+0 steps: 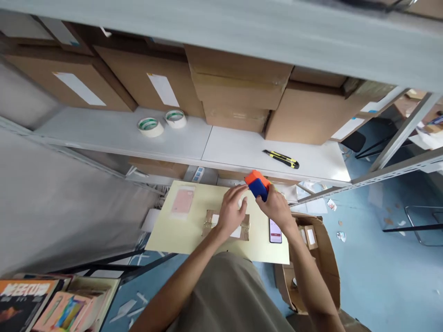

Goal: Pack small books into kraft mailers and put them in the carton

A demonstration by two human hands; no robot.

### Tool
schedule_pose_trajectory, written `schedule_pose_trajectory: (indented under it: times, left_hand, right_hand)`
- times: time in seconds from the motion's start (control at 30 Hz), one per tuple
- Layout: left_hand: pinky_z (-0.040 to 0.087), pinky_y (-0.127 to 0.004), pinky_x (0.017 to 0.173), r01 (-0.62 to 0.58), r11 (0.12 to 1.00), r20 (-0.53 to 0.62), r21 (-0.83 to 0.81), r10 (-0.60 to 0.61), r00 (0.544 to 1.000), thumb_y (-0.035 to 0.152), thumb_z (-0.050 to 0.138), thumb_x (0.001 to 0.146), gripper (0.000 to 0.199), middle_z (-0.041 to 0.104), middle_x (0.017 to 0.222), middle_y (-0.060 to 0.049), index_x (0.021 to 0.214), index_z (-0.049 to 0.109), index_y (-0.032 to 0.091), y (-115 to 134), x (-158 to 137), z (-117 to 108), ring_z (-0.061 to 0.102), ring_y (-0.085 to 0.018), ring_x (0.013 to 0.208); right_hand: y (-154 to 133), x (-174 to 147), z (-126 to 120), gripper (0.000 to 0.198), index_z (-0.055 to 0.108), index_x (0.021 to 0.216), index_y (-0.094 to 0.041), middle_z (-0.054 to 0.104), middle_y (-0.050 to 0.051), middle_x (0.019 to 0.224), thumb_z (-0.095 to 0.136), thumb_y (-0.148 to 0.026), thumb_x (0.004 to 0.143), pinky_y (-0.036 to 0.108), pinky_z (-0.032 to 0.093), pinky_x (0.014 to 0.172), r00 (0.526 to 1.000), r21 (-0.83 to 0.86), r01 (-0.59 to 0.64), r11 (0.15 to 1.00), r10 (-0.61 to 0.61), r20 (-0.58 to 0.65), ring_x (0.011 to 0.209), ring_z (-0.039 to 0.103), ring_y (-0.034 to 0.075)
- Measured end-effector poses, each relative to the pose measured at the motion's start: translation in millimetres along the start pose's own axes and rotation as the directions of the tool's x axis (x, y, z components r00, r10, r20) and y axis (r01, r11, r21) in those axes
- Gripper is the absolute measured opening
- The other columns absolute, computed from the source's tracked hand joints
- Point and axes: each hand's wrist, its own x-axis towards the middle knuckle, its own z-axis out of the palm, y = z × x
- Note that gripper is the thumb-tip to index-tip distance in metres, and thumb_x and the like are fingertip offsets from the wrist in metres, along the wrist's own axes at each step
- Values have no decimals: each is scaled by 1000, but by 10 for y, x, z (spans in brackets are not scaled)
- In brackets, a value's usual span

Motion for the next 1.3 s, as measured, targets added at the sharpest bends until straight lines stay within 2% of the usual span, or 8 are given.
schedule_pose_trajectory:
  times: [0.17,0.27,0.53,0.7,0.8,0.93,1.1,1.3]
  left_hand:
    - [50,-51,128,-80,996,-71,-28,78,994,6,50,100,58,59,165,-11,153,63,27,55,615,44,57,-27,152]
    - [53,-50,125,-21,997,-57,-77,17,998,3,48,98,61,68,155,-10,151,66,28,-70,798,-63,65,-26,144]
    - [69,-37,96,295,926,-52,-236,-315,948,13,69,96,38,82,129,-8,132,74,24,-374,438,-409,83,-22,100]
    - [67,-36,98,516,833,-47,-199,-534,844,20,71,95,36,82,127,-9,131,74,20,-775,-208,-625,83,-21,98]
    - [64,-37,103,660,742,-6,-120,-665,746,20,66,96,33,82,131,-10,128,74,18,-1040,-744,-747,83,-22,102]
    - [64,-36,99,808,586,144,-67,-795,589,37,74,95,31,84,125,-11,121,77,20,-1142,-1328,-728,81,-28,114]
    - [60,-30,82,752,653,276,88,-741,612,49,74,96,31,86,106,-8,112,81,24,-1038,-1492,-600,83,-29,100]
    - [56,-30,81,664,710,283,235,-704,652,46,64,103,36,86,111,-12,122,83,22,-1231,-1350,-539,81,-30,99]
  right_hand:
    - [-571,510,-290,39,53,140,-7,78,23,121,48,-31,109,40,52,97,971,-2,168,986,-165,-175,114,75,36]
    - [-780,835,-264,38,56,139,-4,76,27,124,48,-20,106,45,46,111,940,-81,215,973,-229,-255,122,71,37]
    - [-772,1375,74,56,46,162,-3,61,28,152,41,-18,108,57,33,127,861,-195,272,942,-328,-389,147,51,38]
    - [-433,877,434,58,36,170,-18,40,22,171,38,-31,113,63,34,129,765,-64,368,928,-341,-546,162,34,35]
    - [-106,278,863,59,34,169,-17,45,24,164,39,-40,114,58,45,123,853,88,330,940,-256,-455,157,42,35]
    - [257,-475,1519,59,47,156,-13,61,27,144,45,-52,112,50,61,101,985,297,37,954,15,-170,121,70,34]
    - [328,-869,1972,53,62,134,-13,68,22,130,51,-58,108,39,63,91,986,430,-155,889,167,10,103,76,27]
    - [331,-662,2018,53,72,117,-15,75,19,126,51,-62,107,35,61,87,956,494,-277,824,290,51,97,79,26]
